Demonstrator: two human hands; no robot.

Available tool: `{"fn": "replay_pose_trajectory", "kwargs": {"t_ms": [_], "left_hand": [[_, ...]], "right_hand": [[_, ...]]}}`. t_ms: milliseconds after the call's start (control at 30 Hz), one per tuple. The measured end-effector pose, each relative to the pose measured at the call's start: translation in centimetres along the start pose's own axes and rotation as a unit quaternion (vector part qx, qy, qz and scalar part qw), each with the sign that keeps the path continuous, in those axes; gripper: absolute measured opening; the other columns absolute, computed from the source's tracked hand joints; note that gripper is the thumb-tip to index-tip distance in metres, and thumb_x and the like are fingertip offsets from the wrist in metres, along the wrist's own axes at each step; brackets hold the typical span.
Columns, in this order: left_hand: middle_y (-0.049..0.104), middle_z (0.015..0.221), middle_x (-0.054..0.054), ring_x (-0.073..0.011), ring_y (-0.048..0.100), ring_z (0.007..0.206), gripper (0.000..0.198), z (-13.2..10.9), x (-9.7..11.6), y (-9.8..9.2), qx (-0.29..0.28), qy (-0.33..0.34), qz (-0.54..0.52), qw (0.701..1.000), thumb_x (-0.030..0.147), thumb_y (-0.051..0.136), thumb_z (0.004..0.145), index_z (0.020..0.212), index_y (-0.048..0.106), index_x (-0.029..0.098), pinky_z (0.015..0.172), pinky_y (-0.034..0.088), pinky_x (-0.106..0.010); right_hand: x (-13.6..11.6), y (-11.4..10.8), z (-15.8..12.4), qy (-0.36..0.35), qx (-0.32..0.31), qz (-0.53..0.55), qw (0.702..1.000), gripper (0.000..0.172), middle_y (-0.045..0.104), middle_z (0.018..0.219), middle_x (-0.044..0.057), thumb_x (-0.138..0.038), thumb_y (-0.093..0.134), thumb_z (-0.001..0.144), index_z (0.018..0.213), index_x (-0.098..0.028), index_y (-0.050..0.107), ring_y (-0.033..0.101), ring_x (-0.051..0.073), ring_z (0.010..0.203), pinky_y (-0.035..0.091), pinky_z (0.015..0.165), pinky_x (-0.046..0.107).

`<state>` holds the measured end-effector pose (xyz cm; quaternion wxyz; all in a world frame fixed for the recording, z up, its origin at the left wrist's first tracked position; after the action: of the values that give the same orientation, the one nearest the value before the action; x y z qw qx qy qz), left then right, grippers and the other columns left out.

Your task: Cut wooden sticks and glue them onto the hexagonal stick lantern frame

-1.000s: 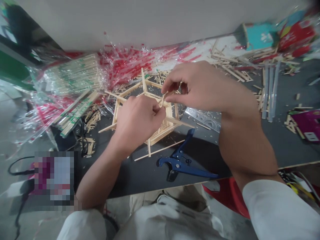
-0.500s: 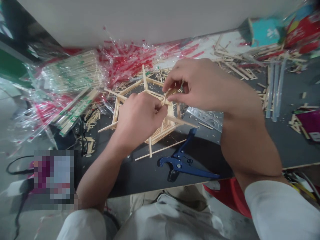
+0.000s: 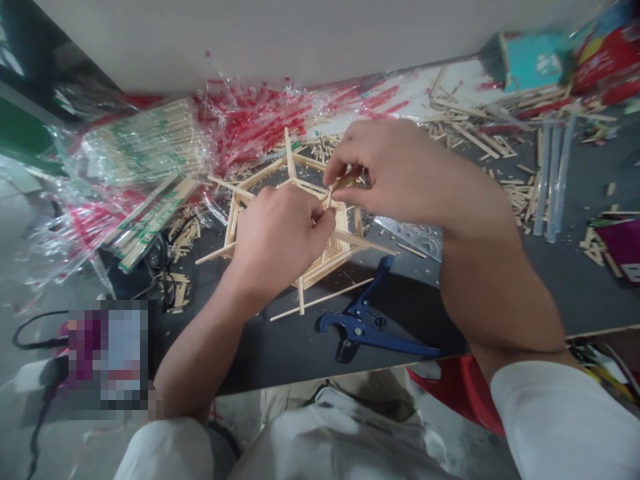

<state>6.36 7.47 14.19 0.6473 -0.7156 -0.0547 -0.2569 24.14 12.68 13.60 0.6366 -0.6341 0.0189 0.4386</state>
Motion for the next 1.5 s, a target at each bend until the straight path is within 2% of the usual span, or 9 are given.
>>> {"fn": "replay_pose_trajectory", "kwargs": {"t_ms": [133, 300, 567, 833, 967, 1133, 1267, 1433, 1500], "left_hand": [[0.029, 0.053, 0.001, -0.0154, 0.024, 0.058, 0.052, 0.0, 0.0, 0.0, 0.004, 0.008, -0.008, 1.0, 0.024, 0.064, 0.093, 0.053, 0.031, 0.023, 0.064, 0.024, -0.039], [0.037, 0.052, -0.001, -0.0177, 0.037, 0.059, 0.051, 0.0, -0.2, 0.2, 0.005, 0.014, 0.001, 1.0, 0.027, 0.062, 0.095, 0.051, 0.037, 0.024, 0.064, 0.024, -0.04], [0.04, 0.053, -0.003, -0.0213, 0.049, 0.065, 0.05, 0.1, -0.1, 0.2, 0.0, 0.002, -0.011, 1.0, 0.023, 0.064, 0.095, 0.049, 0.043, 0.024, 0.07, 0.033, -0.041], [0.029, 0.052, 0.002, -0.0168, 0.03, 0.06, 0.049, 0.3, -0.3, 0.1, 0.002, 0.017, -0.041, 0.999, 0.024, 0.064, 0.092, 0.047, 0.045, 0.025, 0.068, 0.026, -0.038], [0.024, 0.053, 0.004, -0.0157, 0.022, 0.059, 0.049, 0.4, -0.4, 0.0, 0.001, 0.02, -0.037, 0.999, 0.023, 0.064, 0.091, 0.046, 0.046, 0.024, 0.067, 0.024, -0.037], [0.03, 0.051, 0.003, -0.0158, 0.029, 0.058, 0.046, 0.4, -0.4, 0.1, 0.0, 0.021, -0.024, 0.999, 0.025, 0.063, 0.094, 0.049, 0.054, 0.023, 0.065, 0.025, -0.037], [0.034, 0.052, 0.002, -0.0158, 0.033, 0.058, 0.044, 0.5, -0.5, 0.1, -0.008, 0.016, -0.003, 1.0, 0.025, 0.062, 0.096, 0.052, 0.06, 0.022, 0.064, 0.026, -0.036], [0.028, 0.051, 0.003, -0.0147, 0.025, 0.056, 0.047, 0.6, -0.4, 0.0, -0.018, 0.021, 0.005, 1.0, 0.026, 0.061, 0.099, 0.052, 0.057, 0.022, 0.063, 0.023, -0.036], [0.028, 0.051, 0.003, -0.0145, 0.026, 0.056, 0.049, 0.7, -0.4, 0.0, -0.021, 0.018, 0.009, 1.0, 0.028, 0.062, 0.1, 0.052, 0.056, 0.022, 0.063, 0.024, -0.036]], "right_hand": [[-0.2, 0.3, 0.1, -0.013, -0.019, -0.056, 0.998, 0.017, 0.074, 0.097, 0.008, -0.015, 0.07, 0.083, 0.078, -0.031, 0.068, 0.069, 0.034, 0.101, 0.052, 0.089, 0.049], [-0.1, 0.3, 0.1, -0.019, -0.019, -0.069, 0.997, 0.017, 0.076, 0.098, 0.008, -0.013, 0.069, 0.084, 0.082, -0.03, 0.07, 0.069, 0.033, 0.1, 0.053, 0.09, 0.049], [0.1, 0.1, 0.3, 0.013, -0.013, -0.002, 1.0, 0.016, 0.075, 0.089, 0.007, -0.017, 0.078, 0.077, 0.074, -0.032, 0.071, 0.068, 0.033, 0.092, 0.052, 0.086, 0.049], [0.0, 0.0, 0.1, 0.025, -0.013, 0.008, 1.0, 0.013, 0.076, 0.089, 0.006, -0.021, 0.078, 0.078, 0.074, -0.033, 0.072, 0.067, 0.032, 0.09, 0.051, 0.086, 0.049], [0.2, -0.1, 0.2, 0.027, -0.01, 0.034, 0.999, 0.017, 0.076, 0.087, 0.006, -0.02, 0.083, 0.075, 0.072, -0.032, 0.072, 0.067, 0.031, 0.086, 0.051, 0.083, 0.048], [-0.6, -0.2, 0.1, 0.028, -0.03, -0.044, 0.998, 0.013, 0.078, 0.093, 0.007, -0.014, 0.078, 0.083, 0.083, -0.027, 0.076, 0.07, 0.028, 0.088, 0.051, 0.081, 0.043], [-0.8, -0.4, -0.2, 0.013, -0.029, -0.089, 0.996, 0.018, 0.08, 0.094, 0.006, -0.009, 0.073, 0.085, 0.091, -0.024, 0.08, 0.071, 0.025, 0.086, 0.052, 0.078, 0.039], [0.9, -1.7, -0.5, -0.022, 0.013, -0.104, 0.994, 0.013, 0.081, 0.094, 0.005, -0.02, 0.076, 0.089, 0.098, -0.028, 0.081, 0.071, 0.024, 0.083, 0.052, 0.074, 0.04], [1.4, -2.4, -0.7, -0.042, 0.031, -0.106, 0.993, 0.008, 0.081, 0.094, 0.005, -0.024, 0.076, 0.093, 0.097, -0.029, 0.081, 0.071, 0.023, 0.083, 0.052, 0.074, 0.04]]}}
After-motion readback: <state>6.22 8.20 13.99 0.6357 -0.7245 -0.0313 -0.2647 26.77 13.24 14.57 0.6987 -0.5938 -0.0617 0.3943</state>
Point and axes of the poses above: each hand's wrist, its own z-axis towards the middle knuckle, its own y-axis out of the palm, x = y × z, the point moved 2 cm from there along z, towards the middle knuckle
